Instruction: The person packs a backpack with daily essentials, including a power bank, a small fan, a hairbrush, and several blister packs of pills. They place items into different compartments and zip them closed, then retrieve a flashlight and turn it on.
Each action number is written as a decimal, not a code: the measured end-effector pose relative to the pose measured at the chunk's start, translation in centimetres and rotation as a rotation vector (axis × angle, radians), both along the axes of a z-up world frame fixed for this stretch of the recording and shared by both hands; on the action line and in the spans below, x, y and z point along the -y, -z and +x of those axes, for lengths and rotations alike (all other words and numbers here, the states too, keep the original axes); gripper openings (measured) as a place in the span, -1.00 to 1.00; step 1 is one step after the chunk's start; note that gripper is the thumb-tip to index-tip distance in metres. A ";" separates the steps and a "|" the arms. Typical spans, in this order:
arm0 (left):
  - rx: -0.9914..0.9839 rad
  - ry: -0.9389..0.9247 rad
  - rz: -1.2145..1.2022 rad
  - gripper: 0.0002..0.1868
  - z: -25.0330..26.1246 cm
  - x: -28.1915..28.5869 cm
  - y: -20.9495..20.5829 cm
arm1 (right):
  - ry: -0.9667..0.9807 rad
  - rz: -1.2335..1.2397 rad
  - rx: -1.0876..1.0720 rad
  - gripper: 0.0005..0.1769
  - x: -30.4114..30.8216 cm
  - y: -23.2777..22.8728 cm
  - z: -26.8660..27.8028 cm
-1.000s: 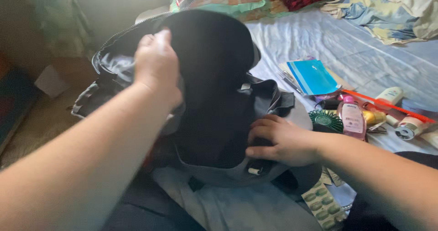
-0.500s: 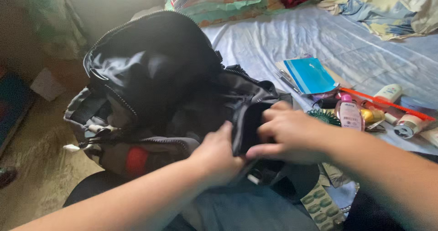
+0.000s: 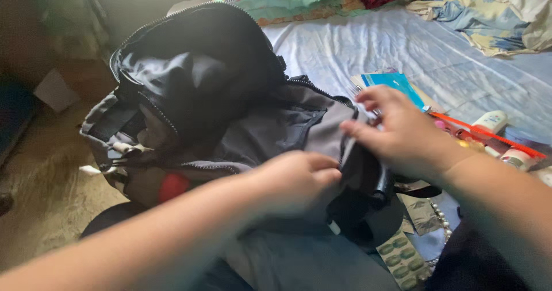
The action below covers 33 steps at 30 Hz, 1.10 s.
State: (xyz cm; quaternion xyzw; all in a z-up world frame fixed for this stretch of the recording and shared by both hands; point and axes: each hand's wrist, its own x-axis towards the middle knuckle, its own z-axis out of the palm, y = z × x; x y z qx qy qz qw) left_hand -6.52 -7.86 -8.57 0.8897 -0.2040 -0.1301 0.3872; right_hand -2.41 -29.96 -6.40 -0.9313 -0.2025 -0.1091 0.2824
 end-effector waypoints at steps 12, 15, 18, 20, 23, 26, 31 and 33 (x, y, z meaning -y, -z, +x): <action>1.003 -0.894 0.442 0.09 5.9 -18.8 -5.8 | -0.066 -0.440 -0.079 -0.56 -2.8 2.4 -1.3; 0.462 -1.069 -0.006 0.21 4.6 -20.1 -6.9 | 0.055 -0.572 -0.091 -0.54 -3.4 0.7 -1.4; 0.119 -1.139 -0.310 0.06 4.0 -17.6 -7.3 | 0.049 -0.732 -0.060 -0.54 -5.6 -0.1 -0.8; 0.124 -1.174 -0.428 -0.07 3.7 -16.2 -7.8 | -0.043 -0.671 0.031 -0.40 -7.0 -0.3 0.2; 0.007 -1.121 -0.467 -0.11 3.8 -15.2 -8.6 | -0.175 -0.463 -0.024 -0.01 -10.1 0.0 2.4; -0.115 -1.013 -0.415 -0.21 4.5 -16.0 -9.3 | -0.361 -0.400 -0.017 0.21 -13.5 0.7 3.3; -0.071 -0.999 -0.679 -0.26 5.7 -18.2 -10.9 | -0.314 -0.780 -0.423 0.23 -14.9 2.2 1.9; 0.006 -0.967 -0.681 -0.31 5.5 -18.5 -11.6 | -0.284 -0.831 -0.500 0.22 -14.3 2.4 1.6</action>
